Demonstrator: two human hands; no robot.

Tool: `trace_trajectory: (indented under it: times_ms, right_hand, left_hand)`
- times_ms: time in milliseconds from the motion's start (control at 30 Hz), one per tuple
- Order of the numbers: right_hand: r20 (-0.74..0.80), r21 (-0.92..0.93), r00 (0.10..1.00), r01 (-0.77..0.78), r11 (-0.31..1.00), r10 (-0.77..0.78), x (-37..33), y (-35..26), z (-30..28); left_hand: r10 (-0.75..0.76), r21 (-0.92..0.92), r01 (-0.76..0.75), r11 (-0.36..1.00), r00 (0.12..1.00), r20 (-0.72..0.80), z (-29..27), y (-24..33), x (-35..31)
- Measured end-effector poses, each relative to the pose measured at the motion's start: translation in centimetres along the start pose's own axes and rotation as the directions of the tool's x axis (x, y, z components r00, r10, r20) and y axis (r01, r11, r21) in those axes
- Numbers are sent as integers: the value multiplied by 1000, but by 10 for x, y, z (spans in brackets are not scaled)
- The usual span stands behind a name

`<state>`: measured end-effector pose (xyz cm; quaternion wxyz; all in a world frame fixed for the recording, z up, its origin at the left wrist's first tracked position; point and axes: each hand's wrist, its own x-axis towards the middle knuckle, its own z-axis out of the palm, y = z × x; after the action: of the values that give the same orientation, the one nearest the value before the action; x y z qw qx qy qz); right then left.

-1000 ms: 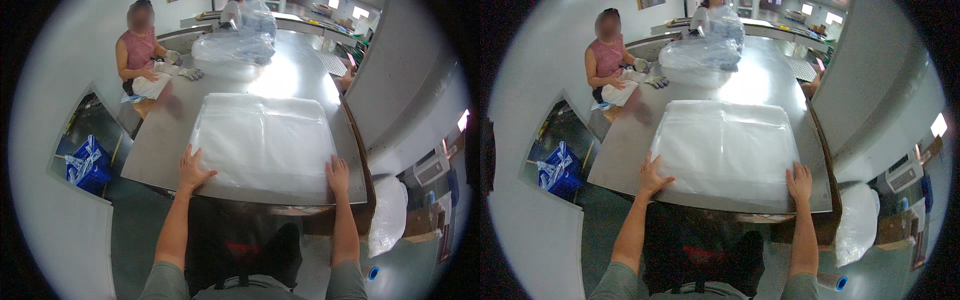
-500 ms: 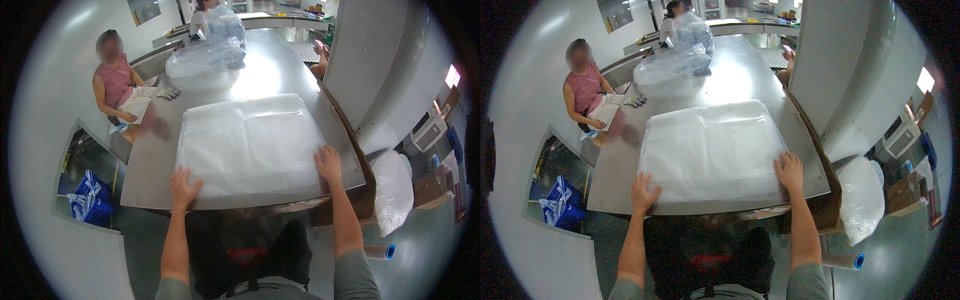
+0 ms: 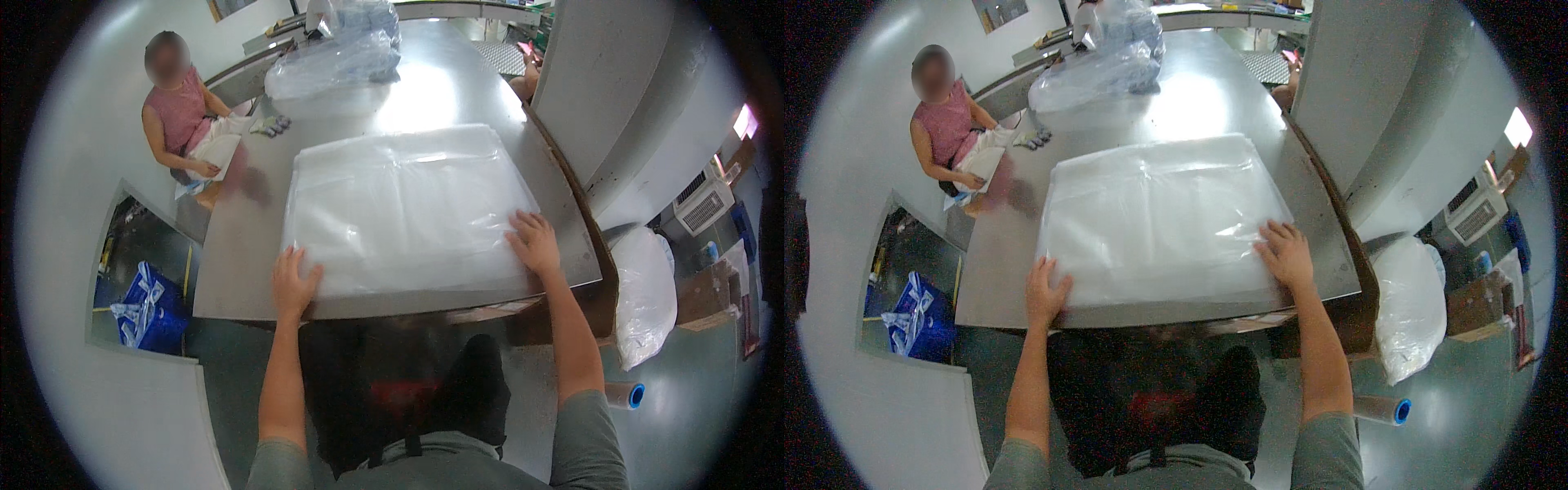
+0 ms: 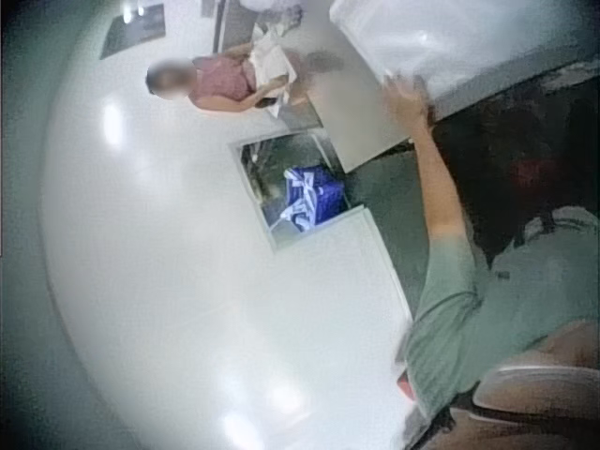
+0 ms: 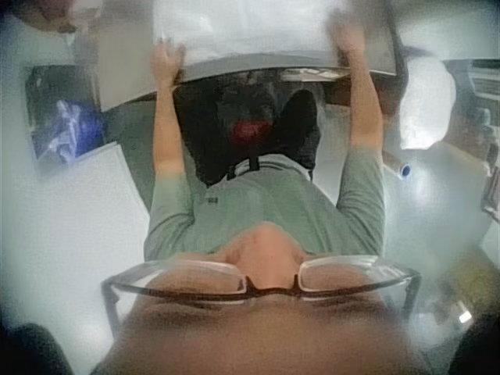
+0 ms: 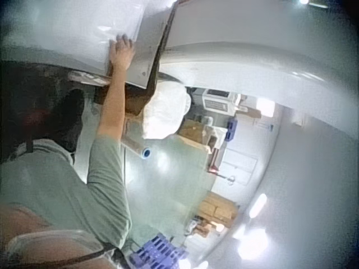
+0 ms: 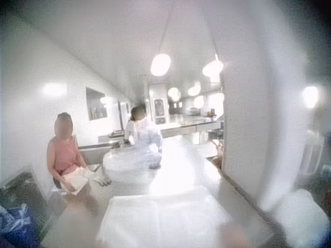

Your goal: The person sorts through a stack of clear plastic sheets on a metal table, aligning the edges and separating individual sheets by hand.

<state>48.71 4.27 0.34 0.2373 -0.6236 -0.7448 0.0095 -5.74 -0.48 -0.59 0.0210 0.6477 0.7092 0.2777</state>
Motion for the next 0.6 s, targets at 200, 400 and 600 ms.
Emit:
trace_trajectory:
  times_ms: [200,400,600]
  right_hand:
    - [-47,-8,998,28,1000,-28,-2,-5,0]
    - [-76,7,997,27,1000,-26,-1,-3,1]
    - [-63,-36,998,8,999,-10,1,-6,4]
  left_hand:
    - [89,50,-85,995,991,-96,-6,-10,4]
    - [114,45,-109,993,987,-113,-7,-1,-2]
    - [180,137,-184,973,983,37,-8,5,-3]
